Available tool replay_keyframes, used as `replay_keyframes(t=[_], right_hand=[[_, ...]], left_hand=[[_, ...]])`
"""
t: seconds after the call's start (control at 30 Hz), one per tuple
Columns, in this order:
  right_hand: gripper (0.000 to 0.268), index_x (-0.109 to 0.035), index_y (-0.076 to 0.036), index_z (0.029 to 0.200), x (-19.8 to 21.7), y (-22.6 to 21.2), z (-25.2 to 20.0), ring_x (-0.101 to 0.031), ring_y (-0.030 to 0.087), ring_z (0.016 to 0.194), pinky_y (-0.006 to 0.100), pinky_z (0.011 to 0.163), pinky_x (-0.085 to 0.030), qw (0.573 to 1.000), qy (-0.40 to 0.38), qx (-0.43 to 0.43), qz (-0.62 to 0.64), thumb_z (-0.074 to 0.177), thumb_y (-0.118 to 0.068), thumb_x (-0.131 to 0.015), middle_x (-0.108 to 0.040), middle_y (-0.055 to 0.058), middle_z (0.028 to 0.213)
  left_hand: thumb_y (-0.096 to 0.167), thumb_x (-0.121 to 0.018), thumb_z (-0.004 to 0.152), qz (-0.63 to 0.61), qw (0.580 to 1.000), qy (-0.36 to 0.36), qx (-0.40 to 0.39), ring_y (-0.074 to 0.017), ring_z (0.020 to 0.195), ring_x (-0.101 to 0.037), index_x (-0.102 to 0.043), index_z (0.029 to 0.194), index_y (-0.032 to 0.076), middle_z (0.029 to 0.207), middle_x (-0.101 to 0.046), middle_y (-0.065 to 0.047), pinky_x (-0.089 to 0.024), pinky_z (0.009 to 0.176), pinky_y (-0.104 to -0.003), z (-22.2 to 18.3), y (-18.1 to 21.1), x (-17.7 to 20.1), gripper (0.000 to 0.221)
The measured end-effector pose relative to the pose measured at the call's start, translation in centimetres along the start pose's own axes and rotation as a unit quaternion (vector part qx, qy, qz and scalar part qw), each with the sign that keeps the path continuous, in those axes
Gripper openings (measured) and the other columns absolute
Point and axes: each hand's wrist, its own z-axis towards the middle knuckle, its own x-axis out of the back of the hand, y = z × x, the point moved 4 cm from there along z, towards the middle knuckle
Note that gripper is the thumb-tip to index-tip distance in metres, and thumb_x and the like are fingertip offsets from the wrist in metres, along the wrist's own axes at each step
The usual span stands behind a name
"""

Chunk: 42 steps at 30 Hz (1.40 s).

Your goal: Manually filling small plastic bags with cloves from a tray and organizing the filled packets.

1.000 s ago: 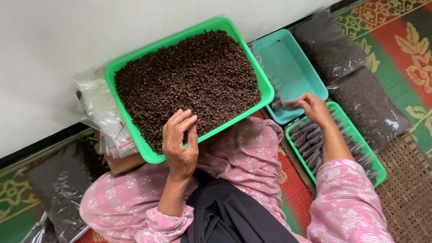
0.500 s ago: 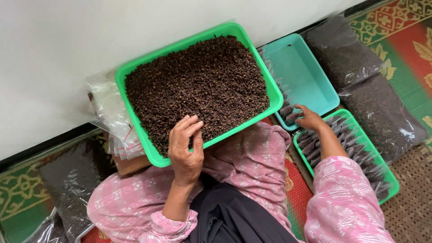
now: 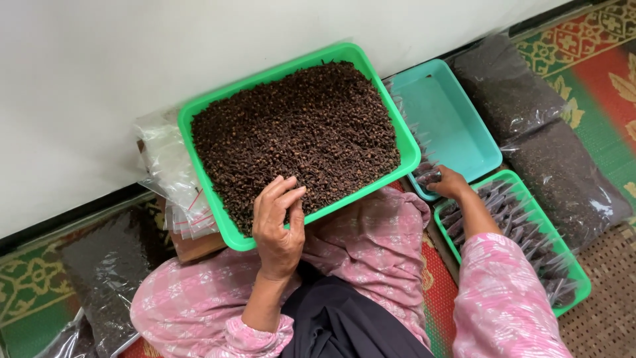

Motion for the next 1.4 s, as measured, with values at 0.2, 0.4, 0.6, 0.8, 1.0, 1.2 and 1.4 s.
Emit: replay_keyframes(t=[0.2, 0.4, 0.6, 0.8, 1.0, 1.2, 1.4], right_hand=[[0.061, -0.064, -0.015, 0.138, 1.4, -0.9, -1.1, -0.063, 0.049, 0.122, 0.061, 0.101, -0.051, 0.999, -0.027, 0.005, 0.028, 0.084, -0.037, -0.081, -0.072, 0.024, 0.124], [0.080, -0.029, -0.005, 0.162, 8.8, -8.5, -9.8, -0.034, 0.056, 0.145, 0.071, 0.118, -0.027, 0.971, -0.053, -0.011, 0.232, 0.091, -0.018, -0.066, -0.043, 0.036, 0.154], [0.088, -0.032, -0.002, 0.160, 8.3, -9.8, -10.3, -0.031, 0.050, 0.148, 0.070, 0.119, -0.022, 0.930, -0.016, -0.054, 0.362, 0.104, -0.069, -0.042, -0.037, 0.031, 0.158], [0.088, -0.036, -0.001, 0.158, 9.5, -14.3, -13.9, -0.025, 0.046, 0.151, 0.062, 0.121, -0.025, 0.931, -0.041, -0.086, 0.352, 0.103, -0.069, -0.033, -0.029, 0.027, 0.164], [0.093, -0.023, -0.007, 0.161, 7.3, -12.7, -2.9, -0.016, 0.020, 0.158, 0.036, 0.129, -0.010, 0.926, -0.034, -0.028, 0.376, 0.093, -0.071, -0.027, -0.018, 0.006, 0.170], [0.096, -0.047, -0.012, 0.154, 9.9, -15.6, -1.5, -0.037, 0.028, 0.150, 0.052, 0.120, -0.028, 0.937, -0.054, -0.113, 0.325, 0.088, -0.079, -0.024, -0.042, 0.007, 0.162], [0.100, -0.033, -0.009, 0.160, 11.2, -20.6, -1.5, -0.028, 0.028, 0.155, 0.052, 0.126, -0.020, 0.950, -0.136, -0.077, 0.271, 0.088, -0.077, -0.022, -0.030, 0.010, 0.168]], left_hand=[[0.002, -0.068, 0.096, 0.003, 1.000, 0.002, 0.004, -0.0346, 0.119, -0.067, -0.077, 0.109, 0.015, 0.118, -0.073, -0.006, -0.057, 0.099, -0.047, 0.0, -0.1, 0.1, 0.020], [-0.006, -0.062, 0.093, 0.005, 1.000, -0.008, -0.002, -0.0358, 0.119, -0.066, -0.077, 0.110, 0.015, 0.119, -0.072, -0.006, -0.056, 0.100, -0.050, -0.2, -0.4, 0.1, 0.031], [-0.008, -0.060, 0.092, 0.012, 1.000, -0.013, -0.011, -0.0363, 0.119, -0.067, -0.077, 0.110, 0.015, 0.119, -0.072, -0.007, -0.056, 0.101, -0.050, -0.2, -0.5, 0.0, 0.034], [-0.008, -0.060, 0.091, 0.015, 1.000, -0.011, -0.017, -0.0352, 0.116, -0.068, -0.077, 0.106, 0.014, 0.117, -0.073, -0.006, -0.057, 0.100, -0.048, 0.1, -0.4, -0.1, 0.032], [-0.012, -0.052, 0.092, 0.026, 0.997, -0.060, -0.029, -0.0357, 0.124, -0.064, -0.068, 0.115, 0.007, 0.122, -0.068, -0.012, -0.051, 0.110, -0.045, 0.3, 0.3, 0.2, 0.034], [-0.008, -0.054, 0.096, 0.023, 0.997, -0.070, -0.021, -0.0359, 0.124, -0.064, -0.069, 0.114, 0.007, 0.123, -0.068, -0.012, -0.052, 0.110, -0.046, 0.6, 0.4, 0.3, 0.028], [-0.008, -0.052, 0.093, 0.018, 0.996, -0.083, -0.009, -0.0361, 0.124, -0.065, -0.068, 0.113, 0.008, 0.123, -0.069, -0.012, -0.052, 0.108, -0.046, 0.7, -0.1, 0.2, 0.030]])
